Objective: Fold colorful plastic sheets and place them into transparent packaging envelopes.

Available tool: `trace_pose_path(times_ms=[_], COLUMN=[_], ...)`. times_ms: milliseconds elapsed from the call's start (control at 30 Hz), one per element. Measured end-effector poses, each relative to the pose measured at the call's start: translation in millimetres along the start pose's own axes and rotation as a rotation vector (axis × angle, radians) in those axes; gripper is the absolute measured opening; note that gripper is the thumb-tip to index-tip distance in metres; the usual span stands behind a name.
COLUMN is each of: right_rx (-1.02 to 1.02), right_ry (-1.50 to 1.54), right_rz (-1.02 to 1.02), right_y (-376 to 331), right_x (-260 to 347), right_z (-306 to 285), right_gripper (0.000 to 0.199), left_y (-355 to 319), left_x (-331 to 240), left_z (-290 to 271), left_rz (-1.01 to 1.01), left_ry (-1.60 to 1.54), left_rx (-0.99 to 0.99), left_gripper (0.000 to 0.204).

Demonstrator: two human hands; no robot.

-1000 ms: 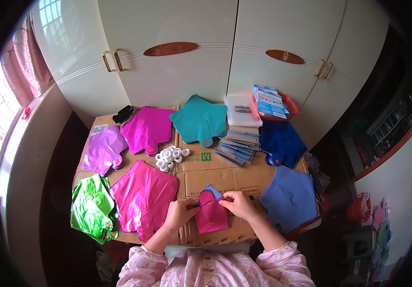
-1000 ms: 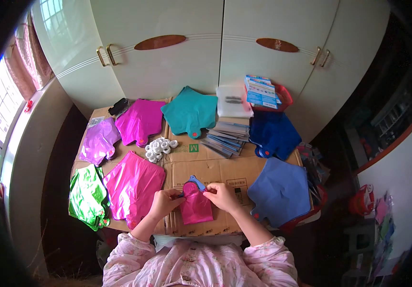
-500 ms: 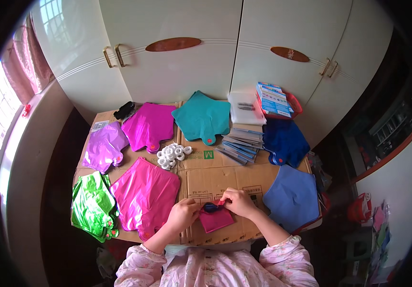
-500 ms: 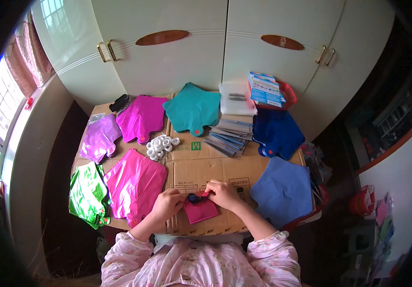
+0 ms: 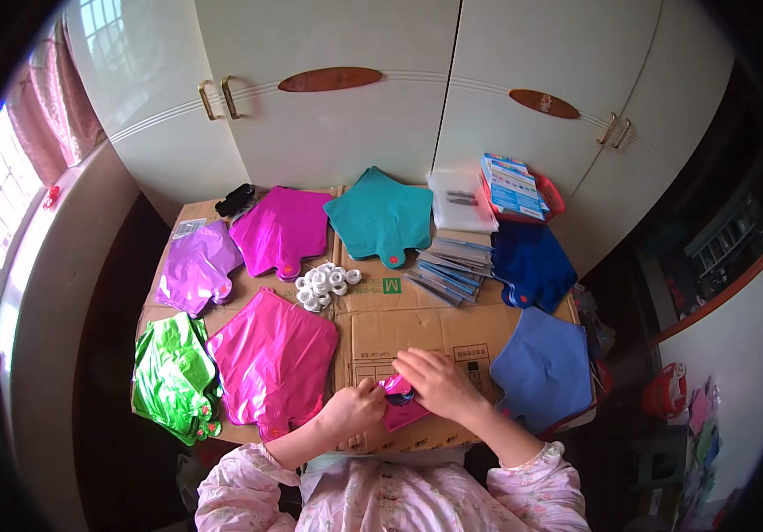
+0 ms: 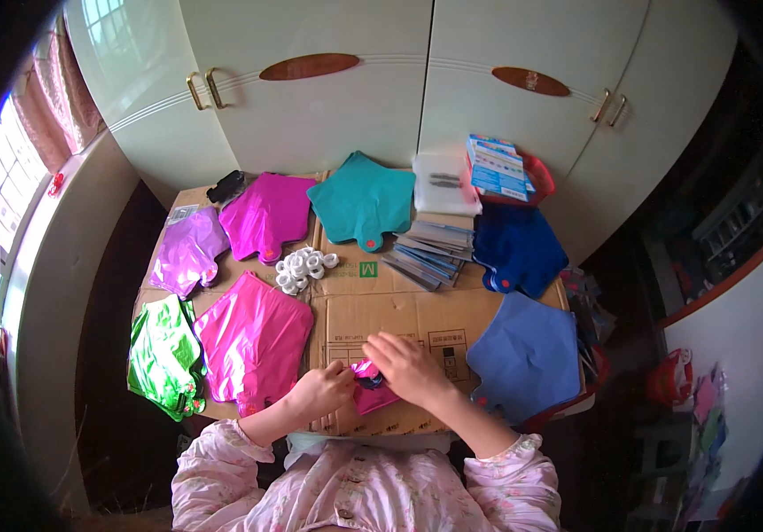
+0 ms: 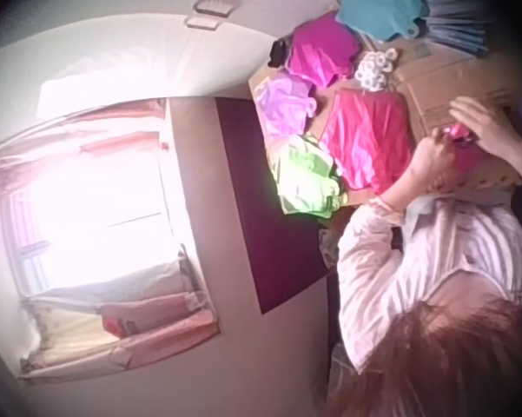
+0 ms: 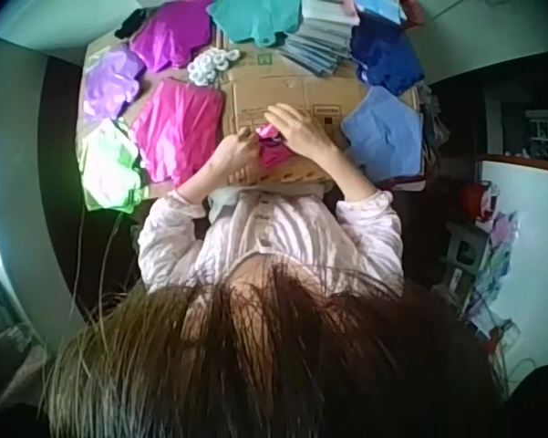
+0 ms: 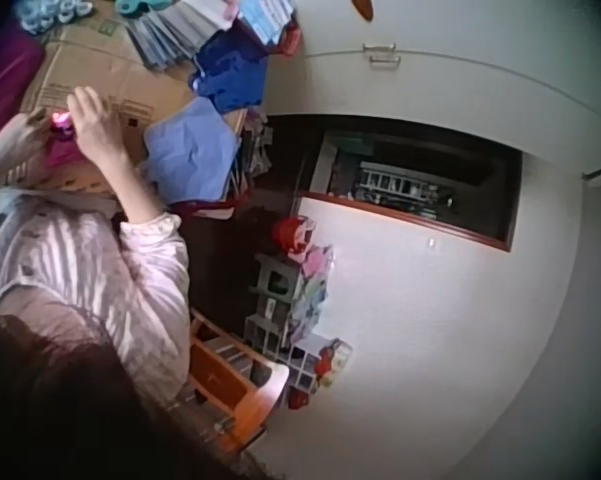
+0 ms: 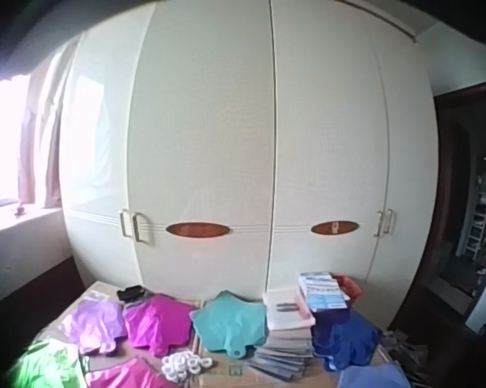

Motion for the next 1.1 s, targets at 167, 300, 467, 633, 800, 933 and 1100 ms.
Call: trace_pose_path(times_ms=[167,300,467,633,800,933,1100], right_rx=[0.003,-0.013,0.096,0.159,0.201,0.24,0.233], right_ry=[-0.156,-0.238,-0.27,-0.183,-0.091,-0.037,-0.005], right_rz=[-0.034,-0.041,-0.052,-0.025,0.007,0.033,0.022], right_y=[-18,-34,-36,-43,-46,-49,-53], right_x=[18,20,20,18,17,16,21], right_z=[14,26,35,37,35,34,33], right_gripper=[0.024,0.025,0.028,0.033,0.037,0.042,0.048], left_y=[-1,-4,-10,-22,-27,-14,44], left_x=[1,-1,3,8,16,37,83], left_z=[-2,2,-8,-8,-20,-44,-61], left_rz=[-0.023,-0.037,-0.095,-0.163,-0.237,-0.238,-0.144], left_ry=[-0.013,-0.016,-0.056,-0.071,-0.156,-0.243,-0.146], left_rx=[-0.008,0.037,0.085,0.025,0.032,0.011,-0.075], left_gripper=[0.006,0.009,0.016,0.034,0.035,0.027,0.009])
Point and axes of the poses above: each hand's wrist, its own y-axis towards the middle knuckle, its own z-axis out of the palm, x = y × z, the point moved 9 cm from there along y, towards the middle knuckle, and after that the axes turned 1 degree about y, right-handed, at the moved point
